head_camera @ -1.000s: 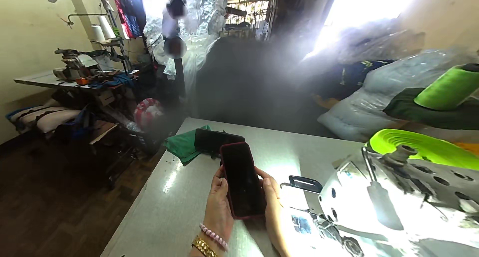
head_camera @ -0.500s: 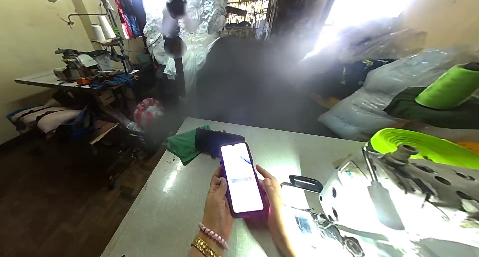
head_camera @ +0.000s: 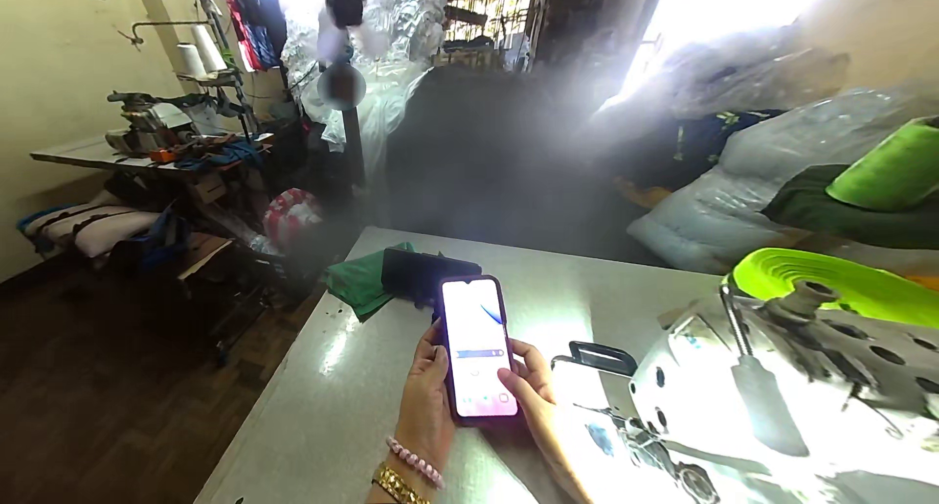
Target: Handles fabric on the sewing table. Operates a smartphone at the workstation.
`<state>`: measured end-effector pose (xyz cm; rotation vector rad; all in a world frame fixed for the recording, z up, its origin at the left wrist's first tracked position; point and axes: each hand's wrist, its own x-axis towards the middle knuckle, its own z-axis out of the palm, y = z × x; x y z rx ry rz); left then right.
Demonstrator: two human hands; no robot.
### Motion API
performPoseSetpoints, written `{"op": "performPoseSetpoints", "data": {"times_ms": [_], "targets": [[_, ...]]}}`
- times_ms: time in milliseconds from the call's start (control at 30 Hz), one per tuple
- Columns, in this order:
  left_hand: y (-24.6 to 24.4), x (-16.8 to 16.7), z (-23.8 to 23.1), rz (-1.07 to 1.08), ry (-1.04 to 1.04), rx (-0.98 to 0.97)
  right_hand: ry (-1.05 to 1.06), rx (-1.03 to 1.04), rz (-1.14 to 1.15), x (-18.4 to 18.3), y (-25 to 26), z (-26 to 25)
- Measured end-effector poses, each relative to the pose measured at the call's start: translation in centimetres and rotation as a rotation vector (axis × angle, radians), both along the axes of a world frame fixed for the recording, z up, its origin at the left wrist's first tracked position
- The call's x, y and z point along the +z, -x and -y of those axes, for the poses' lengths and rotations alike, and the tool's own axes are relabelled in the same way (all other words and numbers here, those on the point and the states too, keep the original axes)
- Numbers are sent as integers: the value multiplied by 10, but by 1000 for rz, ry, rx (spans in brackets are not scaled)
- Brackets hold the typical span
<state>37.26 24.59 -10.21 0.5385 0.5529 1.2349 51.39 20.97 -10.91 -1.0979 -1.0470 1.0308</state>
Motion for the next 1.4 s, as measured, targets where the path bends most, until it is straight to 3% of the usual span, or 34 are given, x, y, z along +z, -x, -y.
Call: {"op": "performPoseSetpoints", "data": {"times_ms": [667, 1100, 1400], "targets": [[0, -1, 2, -22, 11, -8, 40, 56, -12, 7, -4, 1], [-4, -4, 4, -57, -92, -56, 71, -284, 434, -3, 14, -2], [0, -2, 2, -26, -17, -40, 37, 70, 21, 7, -4, 3]]}}
